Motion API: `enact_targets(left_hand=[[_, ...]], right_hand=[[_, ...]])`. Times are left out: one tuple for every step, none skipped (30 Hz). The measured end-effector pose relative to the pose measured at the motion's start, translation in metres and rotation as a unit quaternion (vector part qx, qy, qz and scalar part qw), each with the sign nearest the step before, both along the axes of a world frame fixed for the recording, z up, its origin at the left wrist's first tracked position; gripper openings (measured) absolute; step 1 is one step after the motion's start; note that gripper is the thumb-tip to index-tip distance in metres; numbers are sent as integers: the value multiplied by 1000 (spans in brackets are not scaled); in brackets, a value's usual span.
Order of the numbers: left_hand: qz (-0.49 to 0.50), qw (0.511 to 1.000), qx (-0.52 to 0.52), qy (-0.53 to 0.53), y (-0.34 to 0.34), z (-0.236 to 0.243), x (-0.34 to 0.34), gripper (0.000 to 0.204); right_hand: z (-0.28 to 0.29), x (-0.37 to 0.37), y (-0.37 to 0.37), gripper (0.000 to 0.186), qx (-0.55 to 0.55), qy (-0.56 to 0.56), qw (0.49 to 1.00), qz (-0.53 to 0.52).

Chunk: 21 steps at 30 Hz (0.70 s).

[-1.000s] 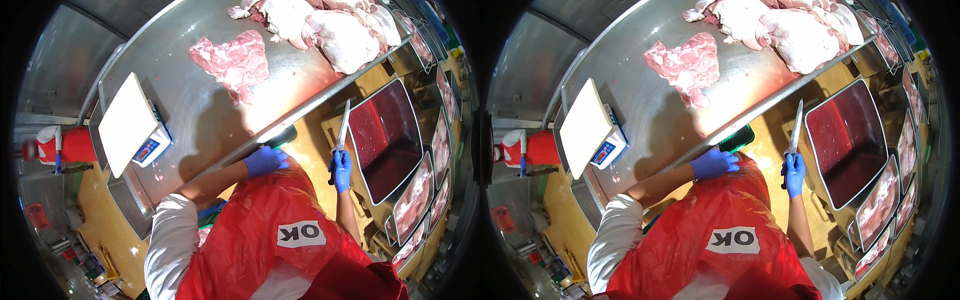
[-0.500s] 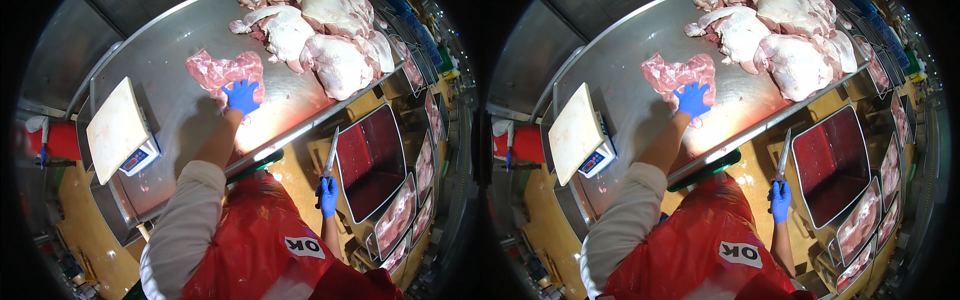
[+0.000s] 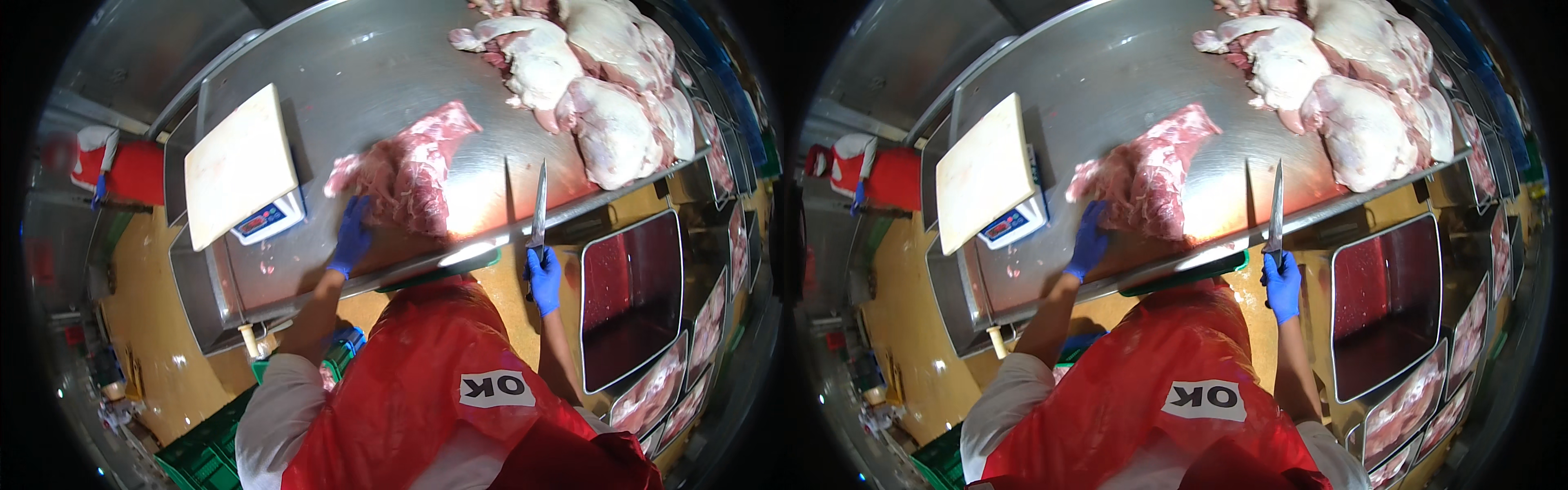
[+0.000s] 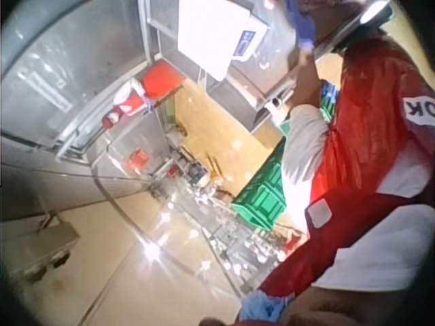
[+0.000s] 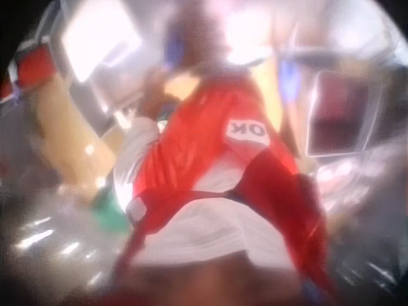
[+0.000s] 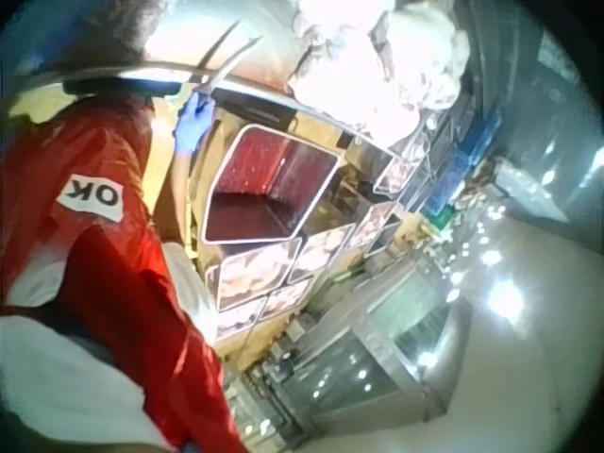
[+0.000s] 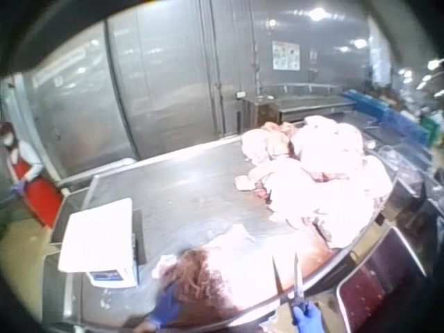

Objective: The person cuts raw meat into smaller pieces using a knife on a stainless steel table. They place the cut pieces into a green crate and occasionally use a digital scale to weigh portions. The person wears blue gloves and a red apron throughout the task.

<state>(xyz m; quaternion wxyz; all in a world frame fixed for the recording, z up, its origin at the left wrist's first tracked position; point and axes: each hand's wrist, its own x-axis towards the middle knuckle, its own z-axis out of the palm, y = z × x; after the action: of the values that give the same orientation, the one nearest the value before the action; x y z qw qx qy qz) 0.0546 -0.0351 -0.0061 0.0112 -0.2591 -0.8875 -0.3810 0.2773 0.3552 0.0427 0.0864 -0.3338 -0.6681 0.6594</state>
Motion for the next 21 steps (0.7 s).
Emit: enact_targets(left_hand=[[43,996,71,-28,-11,-14,11,65],[86,984,145,-53,-15,-16,20,68],[126,975,160,-93,-18,-18,25,71],[166,961,176,-132,-19,-20,29,75],[206,944,195,-169,-14,-20,32,80],[236,908,269,-216,-9,-26,34,82],[262,864,342,-260,0,-33,35,85],[281,812,414,-301,11,-40,37,87],[235,825,408,-312,32,-11,38,94],[191,837,400,-321,52,32,42,102],[247,915,221,-228,68,46,50,103],[289,948,31,-130,85,55,57,104],[291,952,-63,-64,90,54,58,103],[302,940,-156,4,94,54,57,102],[287,945,-149,36,95,45,50,98],[271,949,-143,69,96,38,41,94],[228,966,-115,30,91,31,27,87],[185,979,-89,-10,75,26,10,80],[164,984,-66,16,63,32,-4,70],[143,988,-45,43,51,40,-17,60],[86,992,7,-92,33,37,-37,59]], right_hand=[[0,-9,-4,15,7,-1,1000,16],[1,-20,-7,15,17,-1,999,33],[2,-29,-11,15,27,-1,998,49],[3,-38,-18,16,28,3,998,59],[0,-43,-21,15,34,9,997,73],[-2,-52,-26,15,39,18,995,91],[-3,-60,-30,15,44,27,993,108],[-2,-69,-36,15,59,23,991,119],[-3,-74,-40,15,58,30,991,119],[-3,-79,-47,15,55,36,990,121],[-3,-84,-54,15,52,43,989,128],[-3,-88,-59,16,34,52,989,137],[-3,-90,-62,16,43,35,987,150],[6,-93,-68,18,86,35,982,166],[13,-93,-71,19,129,34,975,179],[-5,-90,-63,22,191,12,964,184],[-1,-89,-60,23,204,7,962,179],[6,-86,-60,23,215,2,961,175],[9,-81,-60,23,224,-5,960,167],[1,-75,-53,22,229,7,959,168],[2,-70,-51,22,220,-14,961,167]])
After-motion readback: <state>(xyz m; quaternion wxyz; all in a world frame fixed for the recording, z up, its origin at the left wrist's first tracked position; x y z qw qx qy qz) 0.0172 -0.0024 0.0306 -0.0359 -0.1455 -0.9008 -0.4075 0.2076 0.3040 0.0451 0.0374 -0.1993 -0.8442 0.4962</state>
